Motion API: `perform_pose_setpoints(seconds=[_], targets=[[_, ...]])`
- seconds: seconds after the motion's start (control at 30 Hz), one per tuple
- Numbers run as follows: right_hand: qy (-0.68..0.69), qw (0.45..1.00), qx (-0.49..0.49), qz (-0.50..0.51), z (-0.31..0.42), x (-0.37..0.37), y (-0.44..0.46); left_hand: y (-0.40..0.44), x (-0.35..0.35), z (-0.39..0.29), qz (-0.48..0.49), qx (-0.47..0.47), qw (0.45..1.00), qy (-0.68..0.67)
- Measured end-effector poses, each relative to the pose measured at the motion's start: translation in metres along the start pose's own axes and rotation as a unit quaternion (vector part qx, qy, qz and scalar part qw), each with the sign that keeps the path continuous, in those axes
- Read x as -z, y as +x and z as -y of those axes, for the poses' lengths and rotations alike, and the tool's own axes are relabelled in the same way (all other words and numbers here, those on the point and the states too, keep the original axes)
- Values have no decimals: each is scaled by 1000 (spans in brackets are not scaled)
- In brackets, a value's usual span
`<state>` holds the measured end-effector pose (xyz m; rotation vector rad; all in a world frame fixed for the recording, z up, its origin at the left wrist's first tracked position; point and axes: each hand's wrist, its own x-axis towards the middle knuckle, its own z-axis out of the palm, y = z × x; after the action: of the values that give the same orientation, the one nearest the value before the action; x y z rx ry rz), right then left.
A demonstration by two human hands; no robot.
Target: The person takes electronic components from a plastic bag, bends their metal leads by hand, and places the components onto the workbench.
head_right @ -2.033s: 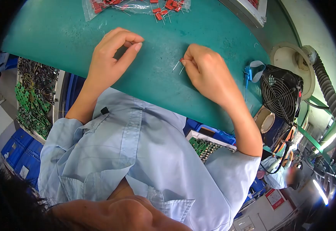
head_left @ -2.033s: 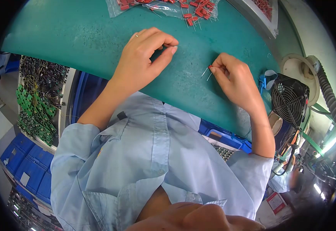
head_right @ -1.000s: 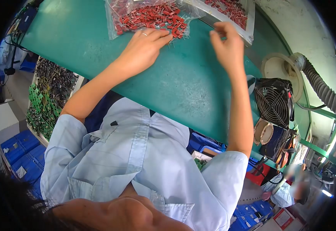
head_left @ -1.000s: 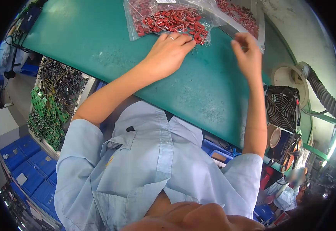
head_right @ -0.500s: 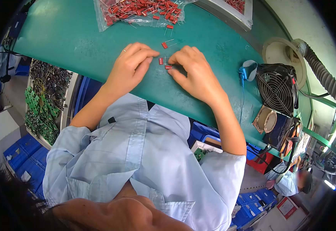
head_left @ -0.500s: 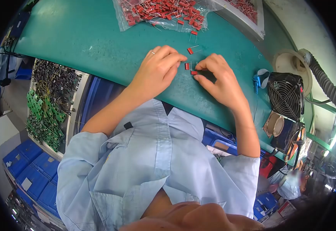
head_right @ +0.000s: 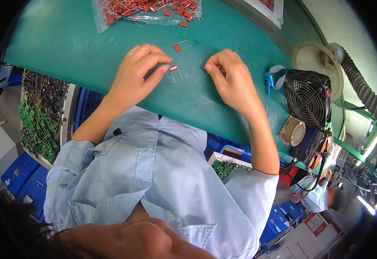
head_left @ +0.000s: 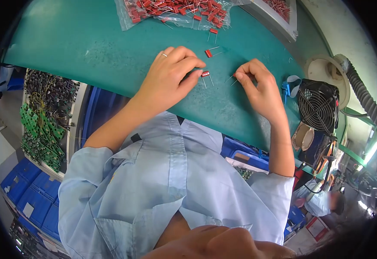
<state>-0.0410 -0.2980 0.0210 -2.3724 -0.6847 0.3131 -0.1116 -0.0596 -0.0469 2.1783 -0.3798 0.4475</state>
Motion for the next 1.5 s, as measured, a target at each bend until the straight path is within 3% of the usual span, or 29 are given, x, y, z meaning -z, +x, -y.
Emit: perform_pose_setpoints(seconds=[0.67, 0.9, 0.97, 1.1, 1.27, 1.37, 1.47, 1.5], targets=[[-186, 962, 137, -148, -11, -43, -12, -2, -1, 0, -12, 0, 1000, 6], [-170, 957, 164, -171, -14, -45, -14, -5, -1, 0, -17, 0, 1000, 1], [-141, 961, 177, -157, -20, -34, -8, -5, -1, 2, -20, 0, 1000, 1], [-106, 951, 100, -274, -37, 23, 42, -5, 2, 1, -18, 17, 1000, -12], [-194, 908, 80, -364, -112, 90, 121, -7, -1, 3, -45, 9, 999, -22], [-166, 928, 95, -319, -84, 69, 108, -7, 1, 3, -50, 14, 998, -30], [-13, 980, 131, -151, -14, 14, 60, -7, 4, 2, -44, 21, 998, -42], [-35, 991, 108, -76, 8, 0, 43, -7, 4, 2, -46, 22, 998, -40]])
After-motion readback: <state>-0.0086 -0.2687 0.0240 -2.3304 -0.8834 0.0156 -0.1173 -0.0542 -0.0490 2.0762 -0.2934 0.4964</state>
